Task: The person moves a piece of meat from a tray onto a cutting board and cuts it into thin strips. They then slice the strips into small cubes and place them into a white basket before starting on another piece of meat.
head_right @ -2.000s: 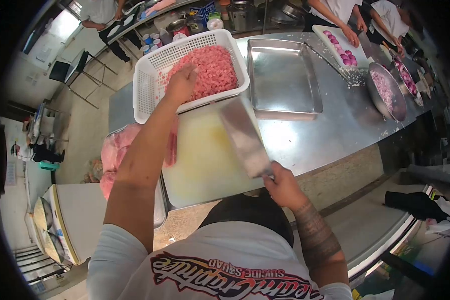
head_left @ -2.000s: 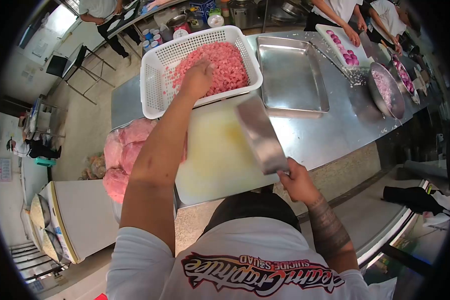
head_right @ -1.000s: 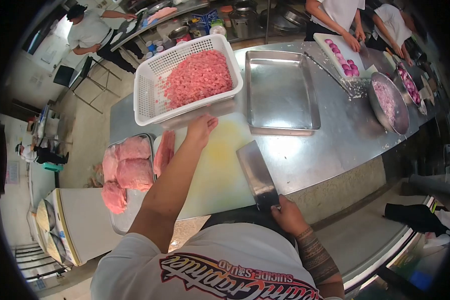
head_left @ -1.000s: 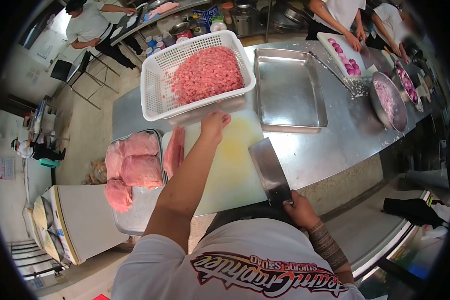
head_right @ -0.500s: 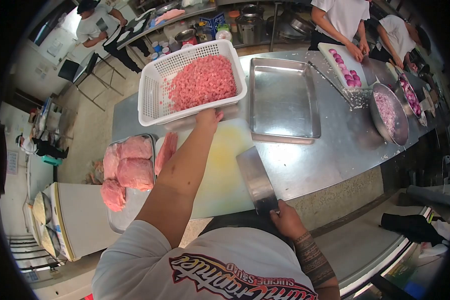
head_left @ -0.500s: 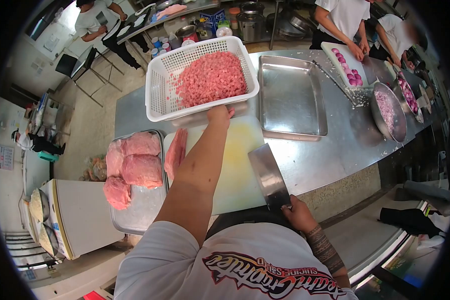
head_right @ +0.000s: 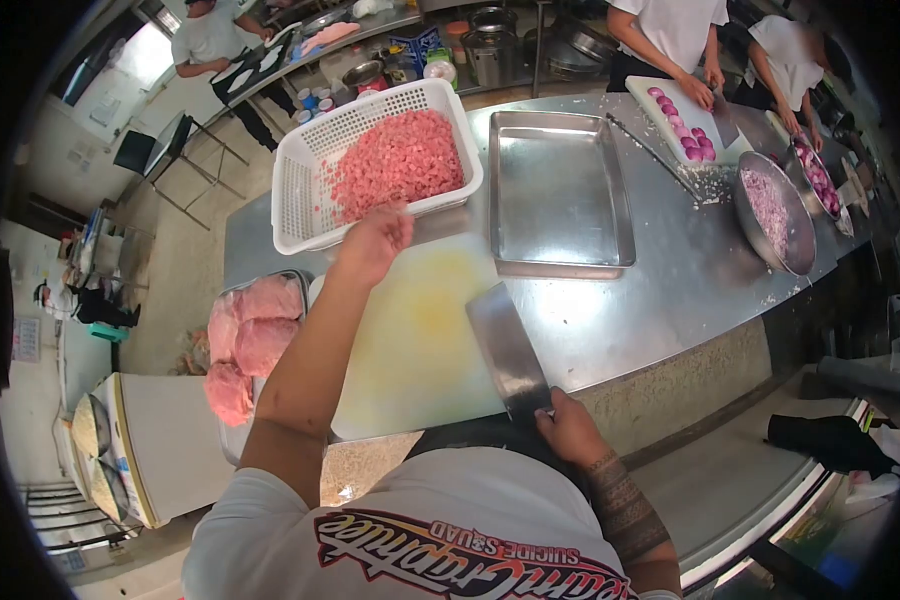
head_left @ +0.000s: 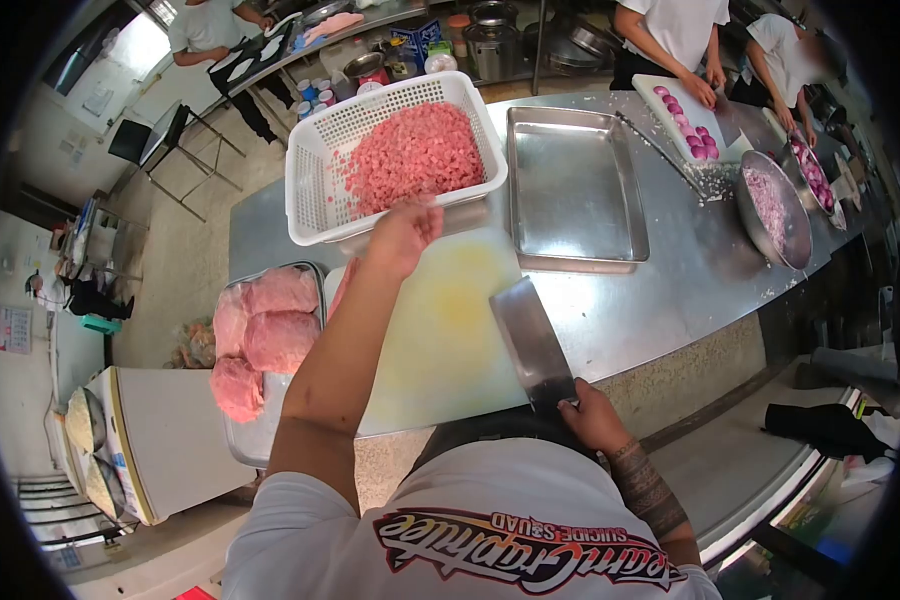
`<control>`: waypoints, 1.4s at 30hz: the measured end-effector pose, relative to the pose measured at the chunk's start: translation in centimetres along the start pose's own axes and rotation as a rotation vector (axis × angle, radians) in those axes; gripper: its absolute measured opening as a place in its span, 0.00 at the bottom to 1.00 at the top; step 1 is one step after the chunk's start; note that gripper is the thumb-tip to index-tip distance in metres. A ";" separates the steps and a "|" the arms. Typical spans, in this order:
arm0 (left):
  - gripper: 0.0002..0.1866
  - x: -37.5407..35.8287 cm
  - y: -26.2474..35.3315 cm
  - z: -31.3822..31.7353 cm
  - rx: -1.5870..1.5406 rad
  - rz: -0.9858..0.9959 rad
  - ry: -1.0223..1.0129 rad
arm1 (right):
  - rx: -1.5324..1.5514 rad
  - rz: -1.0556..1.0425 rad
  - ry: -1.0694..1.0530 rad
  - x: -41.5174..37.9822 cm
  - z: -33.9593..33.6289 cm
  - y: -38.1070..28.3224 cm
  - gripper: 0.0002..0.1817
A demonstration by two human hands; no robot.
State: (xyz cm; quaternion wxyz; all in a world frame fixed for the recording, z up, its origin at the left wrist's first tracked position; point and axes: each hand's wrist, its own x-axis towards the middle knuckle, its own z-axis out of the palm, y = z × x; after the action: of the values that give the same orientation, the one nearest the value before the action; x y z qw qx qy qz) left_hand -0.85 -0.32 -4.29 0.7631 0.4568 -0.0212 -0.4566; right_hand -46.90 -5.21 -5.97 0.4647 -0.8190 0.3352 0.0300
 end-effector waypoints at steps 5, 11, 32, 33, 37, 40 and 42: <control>0.12 1.6 -5.6 -2.9 1.456 0.395 0.303 | -0.030 -0.010 0.012 0.1 0.5 -0.2 0.16; 0.17 7.6 -7.1 -1.5 0.189 0.036 0.454 | -0.018 0.019 0.032 -0.3 1.0 -0.7 0.16; 0.12 9.5 -7.9 -0.4 -0.083 -0.078 0.534 | -0.020 0.059 0.048 -2.2 1.6 -0.4 0.17; 0.12 9.5 -7.9 -0.4 -0.078 -0.085 0.542 | -0.033 0.052 0.058 -2.2 1.8 0.0 0.17; 0.11 9.3 -7.8 -0.6 -0.052 -0.080 0.519 | -0.028 0.028 0.067 -1.9 2.1 0.8 0.19; 0.08 8.1 -7.5 -0.3 -0.002 -0.122 0.495 | 0.000 0.055 0.042 -1.8 2.0 0.8 0.19; 0.06 6.0 -7.7 -0.5 0.118 -0.166 0.349 | 0.011 0.044 0.050 -1.7 1.9 0.6 0.18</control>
State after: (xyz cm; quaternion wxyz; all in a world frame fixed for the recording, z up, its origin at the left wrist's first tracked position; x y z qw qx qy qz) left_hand -2.33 -5.57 -12.41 0.6869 0.5730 0.1224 -0.4298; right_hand -48.10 -3.08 -6.89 0.4598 -0.8095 0.3647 0.0181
